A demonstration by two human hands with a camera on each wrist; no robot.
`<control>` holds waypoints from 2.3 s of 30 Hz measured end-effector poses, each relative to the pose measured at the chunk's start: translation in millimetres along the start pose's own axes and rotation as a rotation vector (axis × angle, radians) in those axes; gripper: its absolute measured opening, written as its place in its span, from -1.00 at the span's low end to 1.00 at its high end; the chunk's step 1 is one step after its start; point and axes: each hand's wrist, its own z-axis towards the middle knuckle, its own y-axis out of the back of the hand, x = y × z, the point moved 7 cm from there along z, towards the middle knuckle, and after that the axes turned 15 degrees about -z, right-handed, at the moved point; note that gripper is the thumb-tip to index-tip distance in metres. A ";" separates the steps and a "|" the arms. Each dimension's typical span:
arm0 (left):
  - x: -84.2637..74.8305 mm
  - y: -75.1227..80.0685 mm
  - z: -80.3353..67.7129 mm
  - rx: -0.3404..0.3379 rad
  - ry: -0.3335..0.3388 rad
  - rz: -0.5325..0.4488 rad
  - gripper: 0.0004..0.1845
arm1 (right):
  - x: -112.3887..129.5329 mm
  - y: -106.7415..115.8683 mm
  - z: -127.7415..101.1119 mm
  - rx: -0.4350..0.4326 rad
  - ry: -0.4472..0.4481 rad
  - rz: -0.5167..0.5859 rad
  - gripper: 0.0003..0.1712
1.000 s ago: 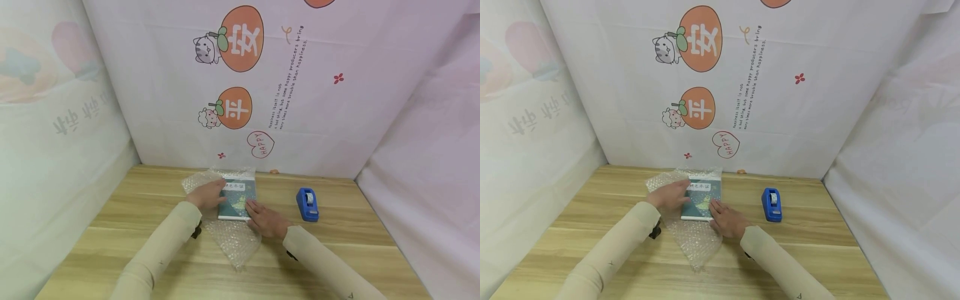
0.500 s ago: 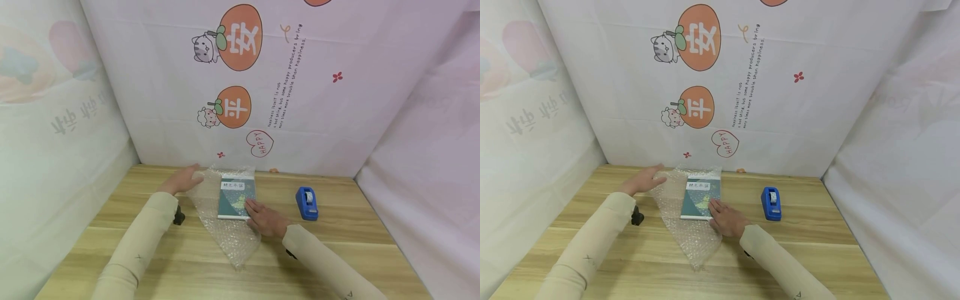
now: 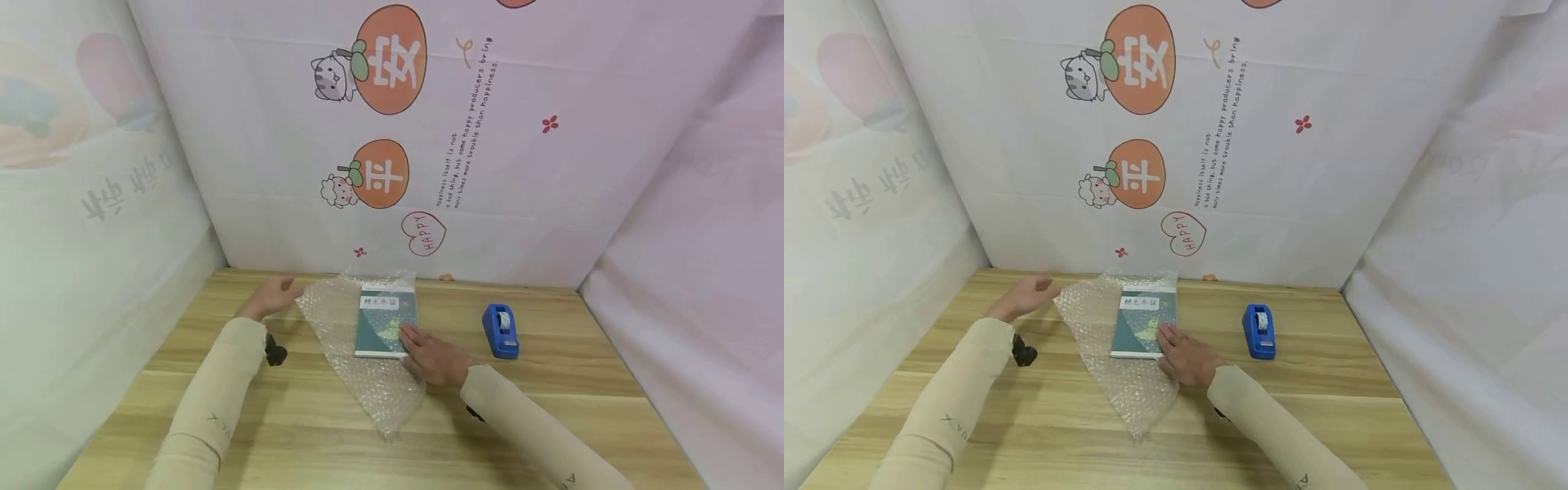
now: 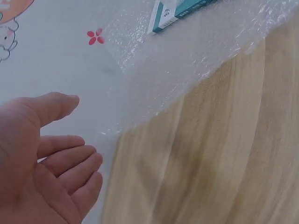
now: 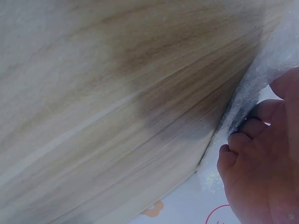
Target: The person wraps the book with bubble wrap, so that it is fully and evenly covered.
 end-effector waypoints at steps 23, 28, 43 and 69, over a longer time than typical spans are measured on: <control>52.5 -54.2 10.9 0.069 0.030 -0.894 -0.43 | -1.9 -2.9 1.1 0.025 -0.024 0.011 -0.25; 53.9 -64.2 9.3 0.074 0.041 -1.008 -0.44 | -2.1 -3.5 1.4 0.022 -0.027 0.015 -0.25; 40.8 -77.2 12.9 -0.002 0.070 -1.114 -0.44 | -1.1 0.0 0.4 0.007 -0.023 0.042 -0.25; -11.6 -87.8 21.2 -0.043 0.029 -1.064 -0.47 | -1.4 0.1 1.8 0.026 -0.026 0.076 -0.26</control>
